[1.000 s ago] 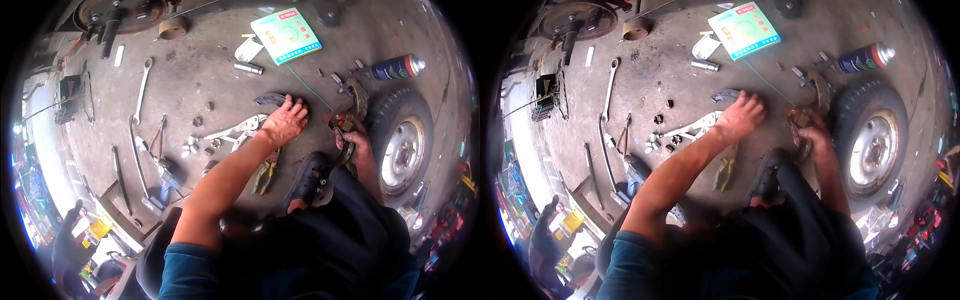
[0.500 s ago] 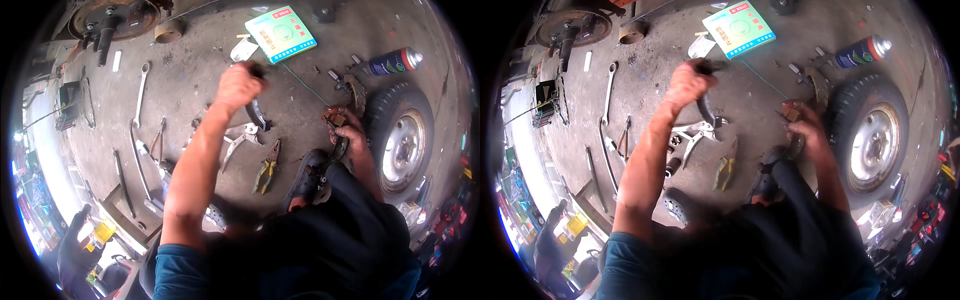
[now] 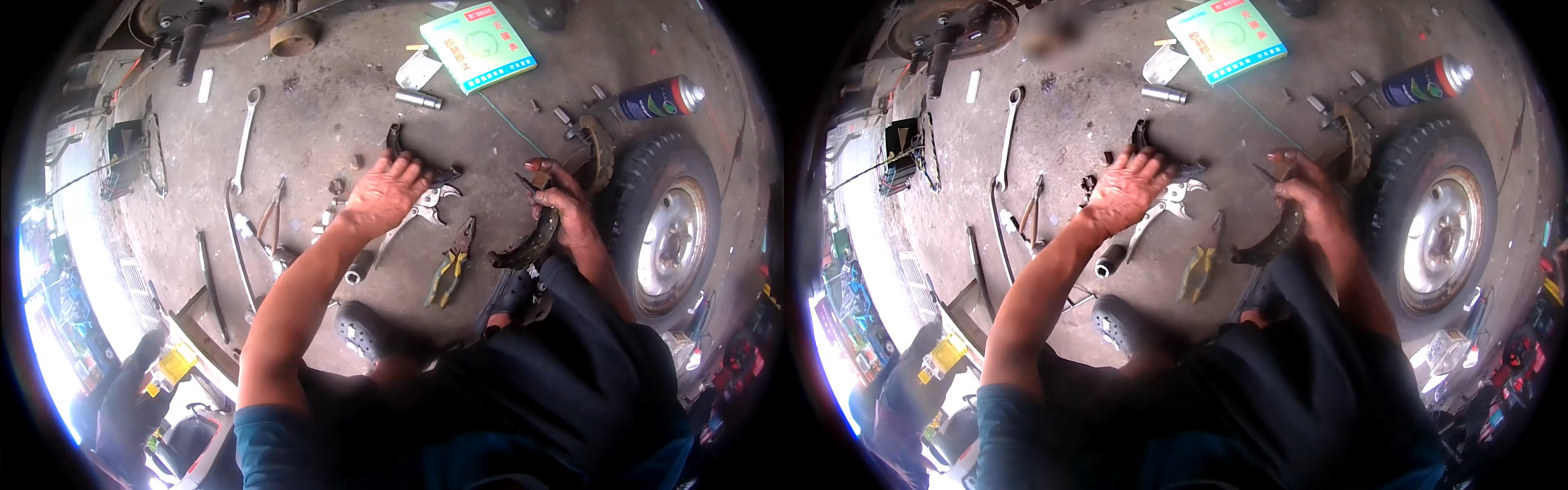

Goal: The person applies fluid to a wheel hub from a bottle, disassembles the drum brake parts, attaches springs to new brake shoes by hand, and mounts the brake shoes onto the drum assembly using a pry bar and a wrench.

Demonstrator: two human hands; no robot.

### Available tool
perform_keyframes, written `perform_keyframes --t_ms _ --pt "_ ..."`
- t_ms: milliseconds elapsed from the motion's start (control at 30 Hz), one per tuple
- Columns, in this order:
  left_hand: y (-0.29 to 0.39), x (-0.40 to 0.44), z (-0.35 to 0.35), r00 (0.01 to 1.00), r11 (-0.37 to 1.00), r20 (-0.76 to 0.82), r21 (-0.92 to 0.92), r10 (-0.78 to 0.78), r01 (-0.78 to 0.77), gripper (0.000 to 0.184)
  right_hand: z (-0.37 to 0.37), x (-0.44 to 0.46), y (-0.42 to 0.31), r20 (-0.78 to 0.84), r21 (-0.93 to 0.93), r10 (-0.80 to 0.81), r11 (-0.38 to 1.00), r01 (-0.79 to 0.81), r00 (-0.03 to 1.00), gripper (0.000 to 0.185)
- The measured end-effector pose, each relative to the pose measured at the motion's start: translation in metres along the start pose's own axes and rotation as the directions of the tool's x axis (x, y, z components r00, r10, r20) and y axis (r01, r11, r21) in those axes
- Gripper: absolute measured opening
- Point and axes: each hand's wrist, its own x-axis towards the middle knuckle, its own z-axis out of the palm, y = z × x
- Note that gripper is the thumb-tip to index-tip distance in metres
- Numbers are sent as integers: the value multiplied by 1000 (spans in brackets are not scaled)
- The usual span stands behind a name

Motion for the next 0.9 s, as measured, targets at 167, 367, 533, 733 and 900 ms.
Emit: perform_keyframes --t_ms 167,367,533,733,900 --pt "-3 19 9 1000 999 11 49 10 -10 43 3 -3 1 -19 228 -18 973 22 1000 49" --pt "-8 30 4 998 998 39 28 56 -57 45 4 -1 -10 48 217 -13 976 2 999 51" --pt "-20 28 -44 986 871 -33 -475 -163 128 59 8 0 -25 87 -5 -142 990 143 986 54" --pt "-29 10 -147 858 -546 390 -822 -335 161 49 36 12 -72 256 -153 -493 828 539 831 49" --pt "-19 -25 -183 792 -652 368 -757 -487 -49 28 77 -2 -158 451 -140 -435 828 543 779 55"
